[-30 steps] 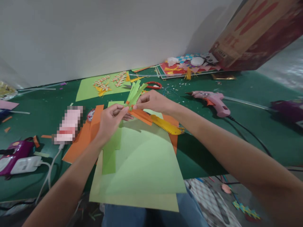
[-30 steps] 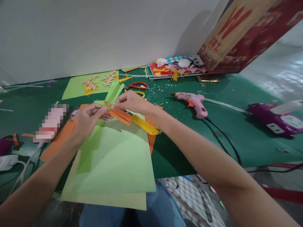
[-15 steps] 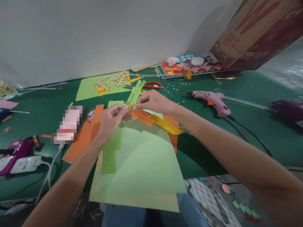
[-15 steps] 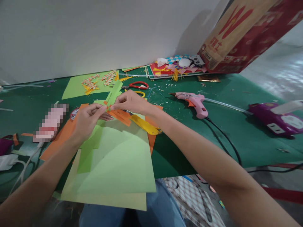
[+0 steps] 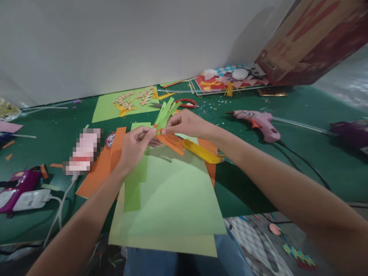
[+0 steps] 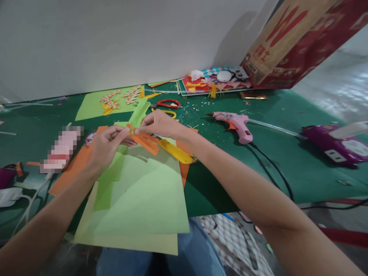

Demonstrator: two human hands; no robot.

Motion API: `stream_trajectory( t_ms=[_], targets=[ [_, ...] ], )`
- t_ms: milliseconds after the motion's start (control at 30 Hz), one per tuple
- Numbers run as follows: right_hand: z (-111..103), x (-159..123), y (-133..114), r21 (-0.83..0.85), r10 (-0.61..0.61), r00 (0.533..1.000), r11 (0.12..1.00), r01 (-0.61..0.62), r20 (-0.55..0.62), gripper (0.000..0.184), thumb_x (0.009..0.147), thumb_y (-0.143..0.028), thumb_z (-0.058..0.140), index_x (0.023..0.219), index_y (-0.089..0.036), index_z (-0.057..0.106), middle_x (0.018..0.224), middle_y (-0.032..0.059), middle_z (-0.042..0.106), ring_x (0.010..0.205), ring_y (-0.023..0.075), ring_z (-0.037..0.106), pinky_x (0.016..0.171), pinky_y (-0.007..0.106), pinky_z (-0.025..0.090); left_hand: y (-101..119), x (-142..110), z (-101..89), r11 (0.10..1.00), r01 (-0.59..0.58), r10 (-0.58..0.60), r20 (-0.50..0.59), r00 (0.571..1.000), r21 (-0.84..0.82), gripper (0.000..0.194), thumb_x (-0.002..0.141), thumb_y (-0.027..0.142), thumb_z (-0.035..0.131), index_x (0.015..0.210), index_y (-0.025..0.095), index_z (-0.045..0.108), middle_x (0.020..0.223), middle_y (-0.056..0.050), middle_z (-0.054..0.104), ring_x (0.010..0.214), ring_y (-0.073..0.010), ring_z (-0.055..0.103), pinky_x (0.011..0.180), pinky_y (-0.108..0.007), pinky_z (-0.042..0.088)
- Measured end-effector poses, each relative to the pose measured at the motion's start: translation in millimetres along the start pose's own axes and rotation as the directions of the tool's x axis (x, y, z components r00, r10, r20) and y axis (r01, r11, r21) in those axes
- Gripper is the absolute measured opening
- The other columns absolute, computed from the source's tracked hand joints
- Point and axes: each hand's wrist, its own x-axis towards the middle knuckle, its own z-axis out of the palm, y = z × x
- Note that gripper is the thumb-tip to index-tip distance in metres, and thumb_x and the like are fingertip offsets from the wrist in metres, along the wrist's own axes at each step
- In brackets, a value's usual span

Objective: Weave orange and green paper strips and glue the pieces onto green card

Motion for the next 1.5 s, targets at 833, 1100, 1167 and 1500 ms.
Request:
stream_trajectory(
  t_ms=[833, 1100, 1167, 1500],
  targets=[
    [3.5, -2.8, 3.1, -0.018, 0.001, 0.996, 1.000, 0.000, 0.090, 0.038, 0.071, -0.046, 0.068, 0.054, -0.017, 0.050, 0.054, -0.0064, 0.033, 0.050, 0.0052, 0.028, 0.048, 0.025, 0.019, -1.7, -1.7, -0.5, 0.997, -0.042, 0.043, -0.017, 0.999, 0.066, 0.023, 0.080, 0.039, 0.066, 0.071, 0.018, 0.060, 0.057, 0.001, 0.067, 0.053, -0.0138, 0.067, 0.057, -0.025, 0.057],
    [7.0, -4.3, 0.9, -0.055, -0.009, 0.996, 0.998, 0.014, 0.087, 0.047, 0.074, -0.042, 0.065, 0.050, -0.018, 0.033, 0.053, -0.0068, 0.022, 0.051, 0.0061, 0.020, 0.050, 0.028, 0.013, -1.6, -2.9, -0.5, 0.994, -0.069, 0.073, -0.052, 0.996, 0.084, 0.025, 0.080, 0.041, 0.066, 0.070, 0.018, 0.060, 0.058, 0.000, 0.068, 0.049, -0.0120, 0.064, 0.055, -0.024, 0.055],
    [6.4, -4.2, 0.7, -0.067, -0.021, 0.997, 0.997, 0.026, 0.078, 0.046, 0.075, -0.042, 0.065, 0.050, -0.018, 0.034, 0.052, -0.0066, 0.023, 0.051, 0.0062, 0.021, 0.050, 0.028, 0.014, -2.5, -2.4, -0.7, 0.996, -0.054, 0.058, -0.055, 0.997, 0.072, 0.029, 0.081, 0.044, 0.064, 0.069, 0.018, 0.059, 0.060, -0.001, 0.069, 0.049, -0.0121, 0.064, 0.055, -0.024, 0.055],
    [9.5, 0.1, 6.5, -0.576, -0.377, 0.923, 0.773, 0.266, -0.079, 0.032, 0.088, -0.035, 0.048, 0.062, -0.018, 0.056, 0.066, 0.0032, 0.055, 0.066, 0.0140, 0.047, 0.066, 0.030, 0.034, -1.0, 4.7, -2.1, 0.967, 0.238, -0.237, 0.026, 0.971, -0.089, 0.063, 0.080, 0.074, 0.043, 0.068, 0.016, 0.064, 0.061, -0.009, 0.070, 0.051, -0.0172, 0.066, 0.050, -0.028, 0.054]
  ],
)
